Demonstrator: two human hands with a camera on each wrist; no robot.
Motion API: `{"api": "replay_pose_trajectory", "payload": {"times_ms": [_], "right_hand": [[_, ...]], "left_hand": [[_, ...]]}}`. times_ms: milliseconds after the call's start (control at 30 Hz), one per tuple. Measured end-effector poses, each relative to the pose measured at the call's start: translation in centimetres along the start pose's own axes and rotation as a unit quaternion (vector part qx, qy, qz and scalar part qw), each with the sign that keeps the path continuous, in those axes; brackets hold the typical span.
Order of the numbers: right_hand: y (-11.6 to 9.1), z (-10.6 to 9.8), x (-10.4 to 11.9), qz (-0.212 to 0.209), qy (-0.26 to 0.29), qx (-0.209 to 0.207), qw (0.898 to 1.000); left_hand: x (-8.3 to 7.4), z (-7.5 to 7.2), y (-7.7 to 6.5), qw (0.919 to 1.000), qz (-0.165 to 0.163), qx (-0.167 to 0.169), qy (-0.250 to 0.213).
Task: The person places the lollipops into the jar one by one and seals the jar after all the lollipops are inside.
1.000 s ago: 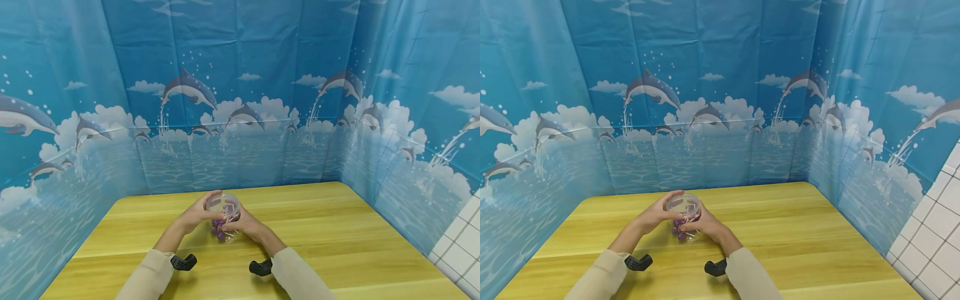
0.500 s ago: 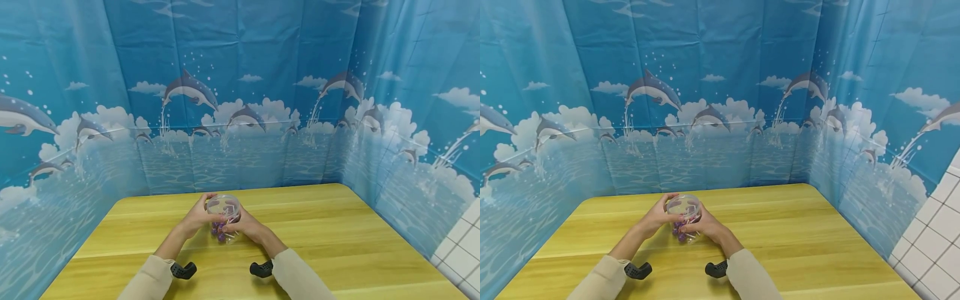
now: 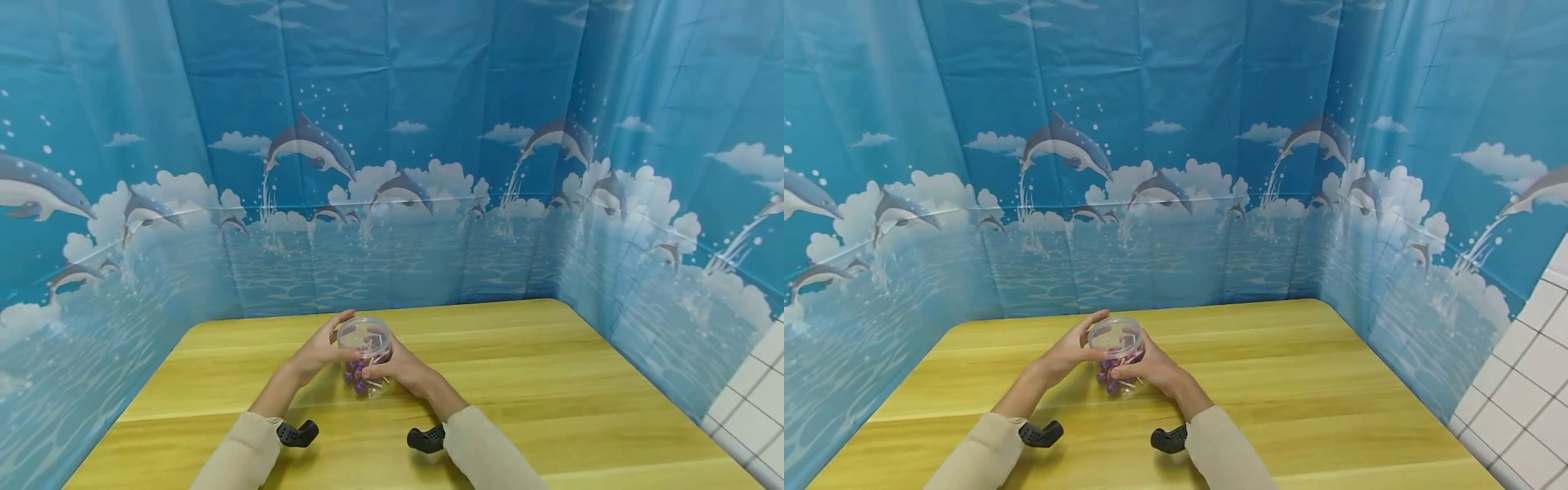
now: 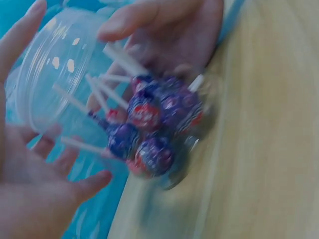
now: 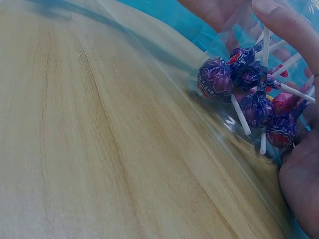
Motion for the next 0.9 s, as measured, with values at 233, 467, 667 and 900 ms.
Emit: {"api": "replay_pose_trajectory", "payload": {"times_ms": [233, 467, 667, 900], "right_hand": [[-0.1, 0.1, 0.2, 0.004, 0.001, -0.007, 1.000], [-0.1, 0.2, 0.3, 0.008, 0.007, -0.007, 1.000], [-0.1, 0.1, 0.2, 0.010, -0.003, -0.015, 1.000], [0.2, 0.0, 0.1, -0.005, 0.001, 0.008, 1.000]], "left_hand": [[0.0, 0.6, 0.1, 0.9980, 0.010, -0.051, 0.035], [0.6, -0.5, 0.2, 0.9997, 0.024, 0.000, -0.006], [0.4, -0.3, 0.0, 0.9993, 0.017, -0.004, 0.034], [0.1, 0.3, 0.4, 0.9974, 0.011, -0.014, 0.069]]}}
Point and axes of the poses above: each hand's wrist, its own y-axis towards the middle knuckle, its own z-axis out of the palm, x = y × z, the point moved 1 cm from there along y, towards the middle knuckle, and after that the axes turned 12 degrees about z, right-handed, at the moved point
